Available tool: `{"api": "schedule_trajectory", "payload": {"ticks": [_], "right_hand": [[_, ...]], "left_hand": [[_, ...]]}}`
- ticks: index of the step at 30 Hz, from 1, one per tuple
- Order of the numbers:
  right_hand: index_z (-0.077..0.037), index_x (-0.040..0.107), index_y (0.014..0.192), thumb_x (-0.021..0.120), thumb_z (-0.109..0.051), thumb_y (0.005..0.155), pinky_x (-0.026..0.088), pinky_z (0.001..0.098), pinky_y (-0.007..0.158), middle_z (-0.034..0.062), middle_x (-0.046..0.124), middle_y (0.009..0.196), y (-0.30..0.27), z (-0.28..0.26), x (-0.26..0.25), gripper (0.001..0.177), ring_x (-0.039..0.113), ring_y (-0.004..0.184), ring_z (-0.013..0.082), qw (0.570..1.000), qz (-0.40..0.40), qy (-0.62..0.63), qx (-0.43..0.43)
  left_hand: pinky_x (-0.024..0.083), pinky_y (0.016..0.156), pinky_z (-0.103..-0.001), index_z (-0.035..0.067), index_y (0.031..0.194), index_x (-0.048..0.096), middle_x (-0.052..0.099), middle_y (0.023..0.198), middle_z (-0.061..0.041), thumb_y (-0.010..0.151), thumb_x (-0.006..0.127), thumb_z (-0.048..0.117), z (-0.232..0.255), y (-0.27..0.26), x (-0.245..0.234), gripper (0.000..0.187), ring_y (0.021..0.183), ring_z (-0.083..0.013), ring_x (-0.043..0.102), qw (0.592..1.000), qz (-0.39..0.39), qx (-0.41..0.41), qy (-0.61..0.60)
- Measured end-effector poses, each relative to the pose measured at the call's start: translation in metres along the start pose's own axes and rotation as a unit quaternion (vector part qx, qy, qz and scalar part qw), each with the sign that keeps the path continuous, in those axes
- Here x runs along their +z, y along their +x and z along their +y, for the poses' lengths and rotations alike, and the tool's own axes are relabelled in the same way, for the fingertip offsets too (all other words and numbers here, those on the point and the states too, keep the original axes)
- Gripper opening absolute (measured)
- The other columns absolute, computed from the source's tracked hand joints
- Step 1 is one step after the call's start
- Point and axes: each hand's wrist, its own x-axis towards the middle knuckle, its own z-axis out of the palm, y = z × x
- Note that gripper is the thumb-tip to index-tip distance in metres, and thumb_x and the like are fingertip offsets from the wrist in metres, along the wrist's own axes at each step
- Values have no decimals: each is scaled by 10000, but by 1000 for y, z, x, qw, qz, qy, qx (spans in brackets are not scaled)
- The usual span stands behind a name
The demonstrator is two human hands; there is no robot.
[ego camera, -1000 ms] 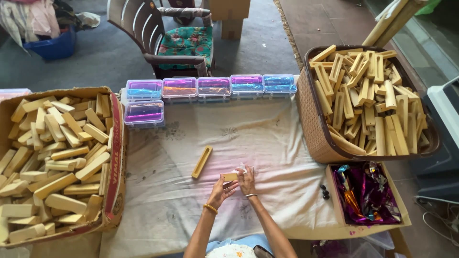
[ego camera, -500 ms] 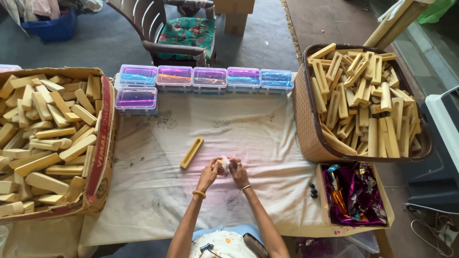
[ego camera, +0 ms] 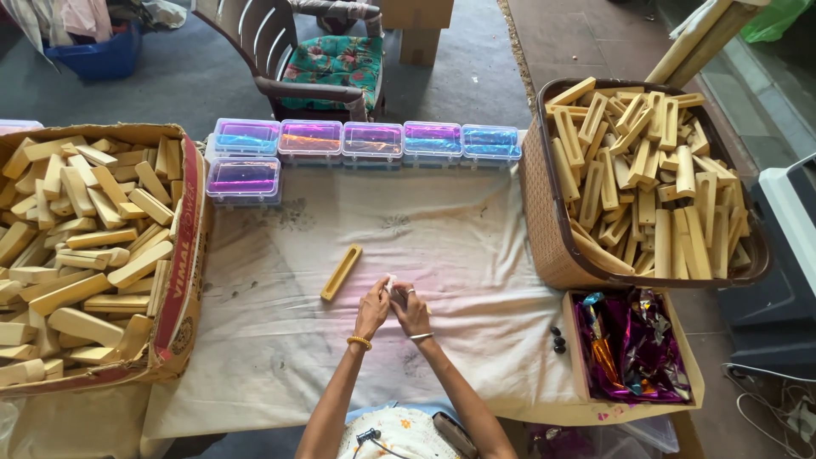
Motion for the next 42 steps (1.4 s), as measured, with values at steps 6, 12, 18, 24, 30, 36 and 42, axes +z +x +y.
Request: {"api": "schedule_trajectory", "payload": {"ticks": [6, 12, 18, 24, 30, 36, 42], "right_hand": [[-85, 678, 1136, 797, -40, 764, 558, 412, 916, 160, 716, 1208, -2, 29, -17, 393, 688, 1088, 352, 989, -7, -126, -83], [-123, 804, 915, 882, -81, 620, 523, 427, 857, 152, 679, 984, -4, 60, -50, 309, 645, 973, 349, 965, 13, -261, -12], [-119, 793, 999, 820, -92, 762, 599, 356, 742, 104, 742, 946, 2, 118, -33, 240, 733, 787, 236, 979, -13, -204, 30], [-66, 761, 1038, 781, -14, 808, 641, 323, 785, 82, 770, 999, 9, 31, -9, 237, 770, 891, 171, 999, -16, 22, 24], [-59, 783, 974, 749, -7, 797, 605, 378, 774, 118, 768, 959, 5, 105, -38, 187, 761, 869, 280, 991, -19, -134, -1], [-52, 788, 928, 683, 25, 796, 555, 453, 799, 170, 747, 932, 3, 54, -29, 185, 710, 870, 391, 953, 20, -298, -44], [-25, 728, 1024, 640, 11, 813, 612, 432, 757, 135, 753, 973, 8, 24, -23, 232, 750, 852, 348, 998, -13, 31, 48]], "left_hand": [[589, 781, -438, 134, 1401, 607, 762, 1028, -222, 996, 556, 252, -33, 2, 13, 425, 893, -339, 764, 998, 23, -25, -44], [650, 702, -357, 143, 1403, 590, 795, 990, -166, 986, 592, 243, -11, -13, 5, 429, 847, -219, 791, 991, 38, -44, -118], [626, 616, -378, 157, 1549, 415, 775, 950, -176, 965, 609, 240, -12, -17, 3, 621, 766, -235, 775, 995, 19, -50, -80], [553, 635, -423, 135, 1566, 420, 752, 873, -241, 1047, 542, 281, 12, -20, -8, 553, 729, -280, 745, 997, -23, -76, 7], [608, 713, -388, 87, 1472, 528, 773, 1004, -215, 1052, 544, 259, -20, -7, -1, 453, 918, -275, 779, 999, 10, 10, -51], [630, 708, -378, 122, 1406, 589, 788, 977, -187, 996, 610, 204, 0, -8, -3, 419, 904, -240, 795, 997, -22, 5, -80], [600, 659, -408, 138, 1461, 553, 758, 946, -208, 1026, 582, 195, 30, -17, -19, 440, 807, -276, 787, 999, -37, -28, 5]]}}
